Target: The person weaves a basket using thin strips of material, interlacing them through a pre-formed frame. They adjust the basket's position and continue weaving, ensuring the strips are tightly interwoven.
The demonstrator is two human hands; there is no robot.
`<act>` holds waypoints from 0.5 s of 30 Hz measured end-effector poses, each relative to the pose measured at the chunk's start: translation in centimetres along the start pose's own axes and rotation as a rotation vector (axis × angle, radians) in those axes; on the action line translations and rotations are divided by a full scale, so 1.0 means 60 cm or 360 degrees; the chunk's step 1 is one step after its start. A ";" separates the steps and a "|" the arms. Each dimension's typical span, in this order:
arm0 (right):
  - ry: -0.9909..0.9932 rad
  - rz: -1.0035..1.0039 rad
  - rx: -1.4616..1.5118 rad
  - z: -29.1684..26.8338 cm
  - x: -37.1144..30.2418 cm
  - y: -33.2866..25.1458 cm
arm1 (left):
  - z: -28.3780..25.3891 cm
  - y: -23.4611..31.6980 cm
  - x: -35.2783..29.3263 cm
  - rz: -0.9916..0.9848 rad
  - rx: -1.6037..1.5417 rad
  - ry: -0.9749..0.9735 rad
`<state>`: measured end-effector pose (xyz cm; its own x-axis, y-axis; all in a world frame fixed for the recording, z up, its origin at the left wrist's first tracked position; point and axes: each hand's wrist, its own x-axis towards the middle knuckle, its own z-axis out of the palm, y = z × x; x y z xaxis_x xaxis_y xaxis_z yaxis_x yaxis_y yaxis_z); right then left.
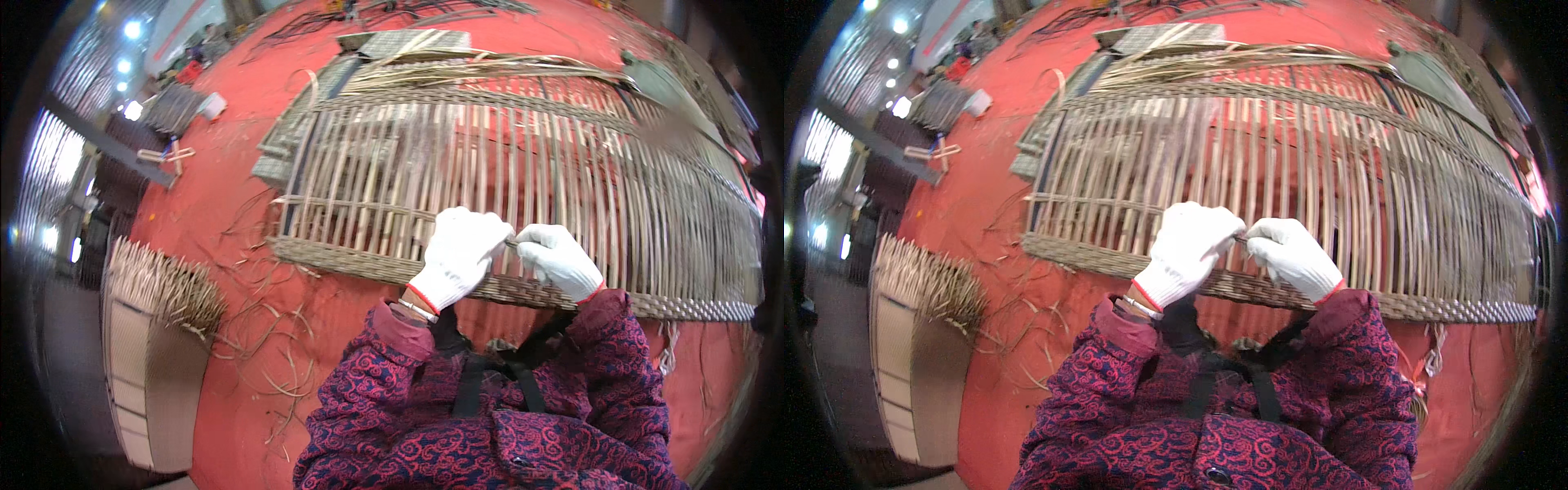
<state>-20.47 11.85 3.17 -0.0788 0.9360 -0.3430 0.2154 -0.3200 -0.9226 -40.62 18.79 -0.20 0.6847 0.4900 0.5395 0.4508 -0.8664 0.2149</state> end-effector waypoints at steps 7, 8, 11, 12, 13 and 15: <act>0.0037 -0.0242 -0.0134 0.015 0.024 0.020 | -0.044 0.000 -0.018 -0.0455 -0.0353 -0.0025; 0.0094 -0.0236 -0.0034 0.026 0.040 0.022 | -0.057 -0.010 -0.031 -0.0636 -0.0449 0.0060; -0.0084 -0.0058 0.0202 0.036 0.086 0.018 | -0.059 -0.019 -0.051 -0.0554 0.0035 0.0048; -0.0093 -0.0058 0.0171 0.036 0.094 0.016 | -0.048 -0.017 -0.053 -0.0529 0.0271 -0.0198; -0.0099 -0.0074 0.0141 0.040 0.096 0.016 | -0.037 -0.015 -0.052 -0.0502 0.0352 -0.0192; -0.0013 -0.0019 0.0232 0.042 0.101 0.012 | -0.020 -0.013 -0.051 -0.0469 0.0402 -0.0168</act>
<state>-23.26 16.90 -0.02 -0.0885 0.9388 -0.3329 0.0708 -0.3274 -0.9422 -43.74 17.84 -1.01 0.5542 0.7327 0.3951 0.7543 -0.6427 0.1339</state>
